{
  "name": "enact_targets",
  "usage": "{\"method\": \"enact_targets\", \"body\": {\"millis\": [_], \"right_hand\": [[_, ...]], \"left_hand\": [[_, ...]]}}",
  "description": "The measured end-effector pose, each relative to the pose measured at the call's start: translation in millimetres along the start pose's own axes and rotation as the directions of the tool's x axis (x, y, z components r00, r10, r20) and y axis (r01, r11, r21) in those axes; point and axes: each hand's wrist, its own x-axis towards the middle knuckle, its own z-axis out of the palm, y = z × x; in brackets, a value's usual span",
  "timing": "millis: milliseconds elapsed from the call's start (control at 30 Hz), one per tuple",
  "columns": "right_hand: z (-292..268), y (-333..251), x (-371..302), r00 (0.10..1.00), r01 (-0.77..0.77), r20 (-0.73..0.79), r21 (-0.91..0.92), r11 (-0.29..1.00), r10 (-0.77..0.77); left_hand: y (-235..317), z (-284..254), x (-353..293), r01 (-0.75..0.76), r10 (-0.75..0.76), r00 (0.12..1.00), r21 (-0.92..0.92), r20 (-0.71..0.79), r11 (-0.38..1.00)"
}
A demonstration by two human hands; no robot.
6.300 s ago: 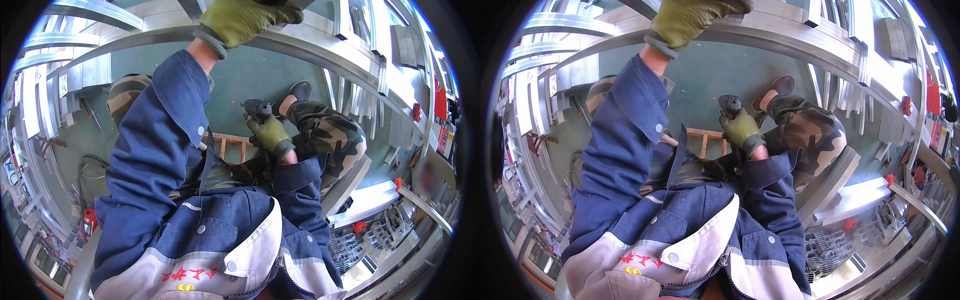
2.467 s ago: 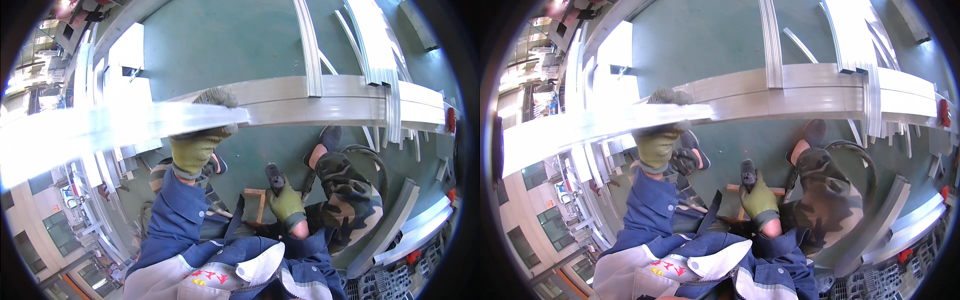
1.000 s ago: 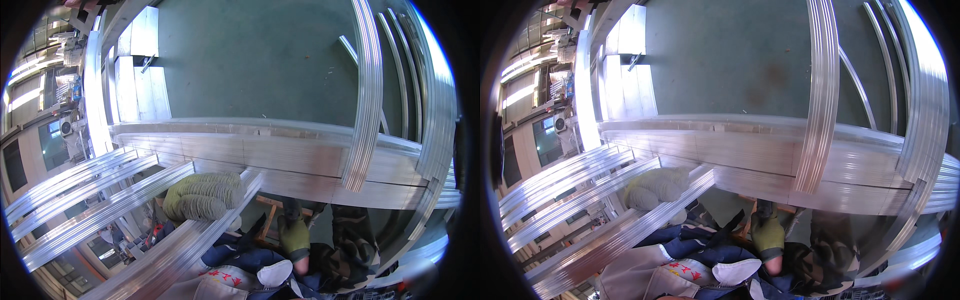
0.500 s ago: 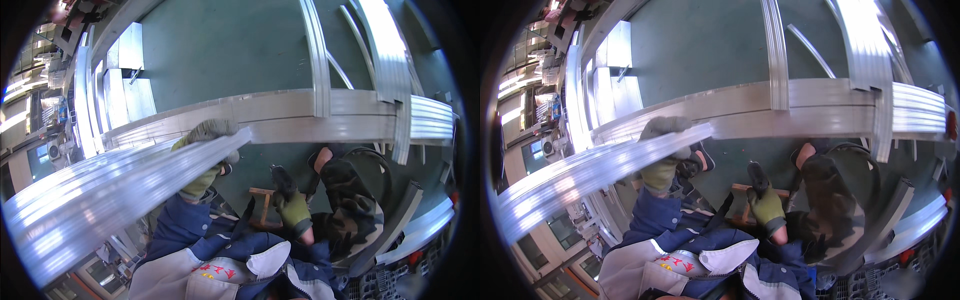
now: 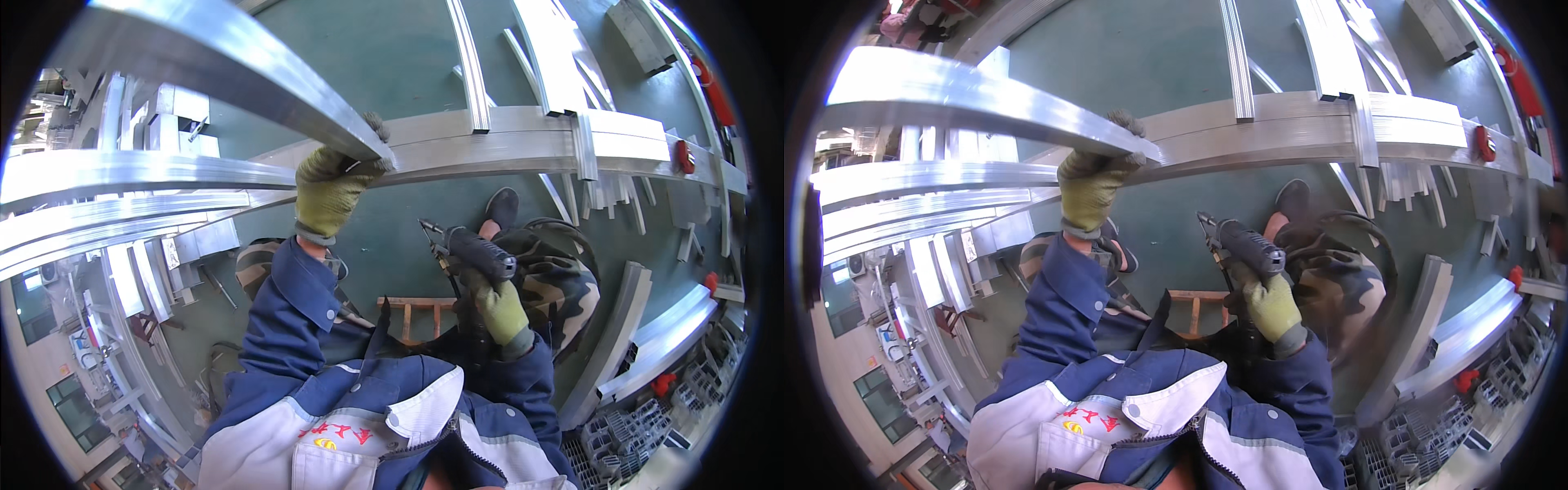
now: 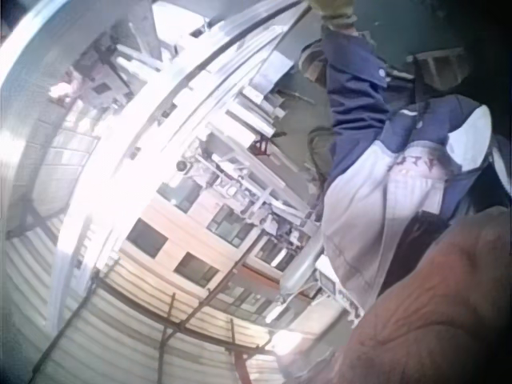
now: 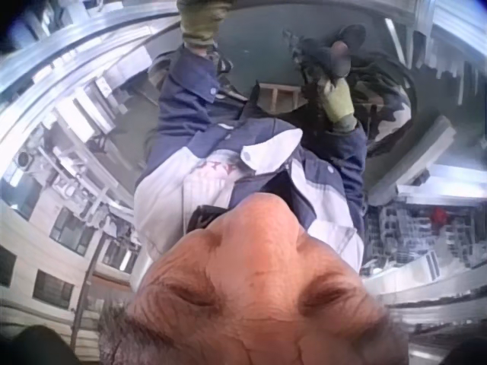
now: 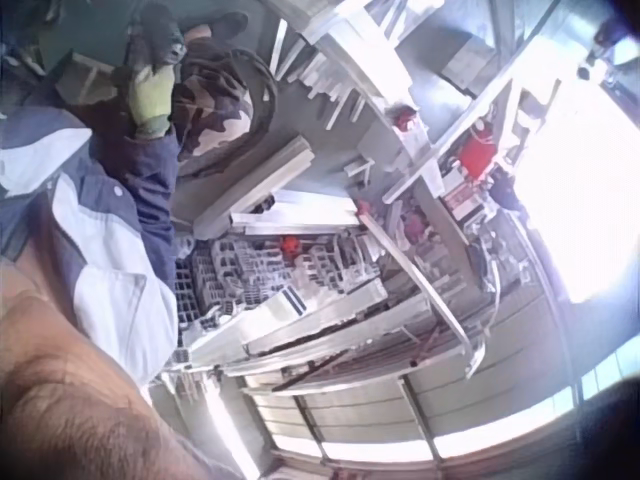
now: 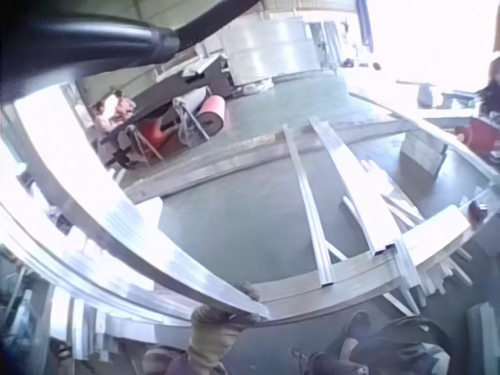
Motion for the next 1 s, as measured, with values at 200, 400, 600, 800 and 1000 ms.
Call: {"method": "enact_targets", "body": {"millis": [200,400,600,800,1000], "right_hand": [[-17.0,-41.7,-48.5,0.983,-0.126,-0.124,0.085,0.988,0.136],[-9.0,-99.8,-65.5,0.979,0.055,-0.19,-0.1,0.994,-0.073],[14.8,-118.4,-53.6,0.968,0.04,-0.249,-0.002,0.999,-0.039],[19.3,-124.4,-32.5,0.987,-0.039,-0.155,-0.014,0.999,0.036],[13.8,-113.0,-20.8,0.994,0.021,-0.107,0.091,0.996,-0.011]], "left_hand": [[-1.0,4.5,4.6,-0.056,0.046,0.993,0.087,0.112,0.995],[-14.1,-6.3,8.1,-0.084,0.077,0.99,0.056,0.121,0.995],[-4.6,3.9,12.4,-0.132,0.11,0.982,0.144,0.152,0.981],[-11.4,1.3,13.5,-0.12,0.102,0.985,0.129,0.14,0.984],[-20.5,-4.1,18.4,-0.177,0.144,0.974,0.191,0.174,0.965]]}}
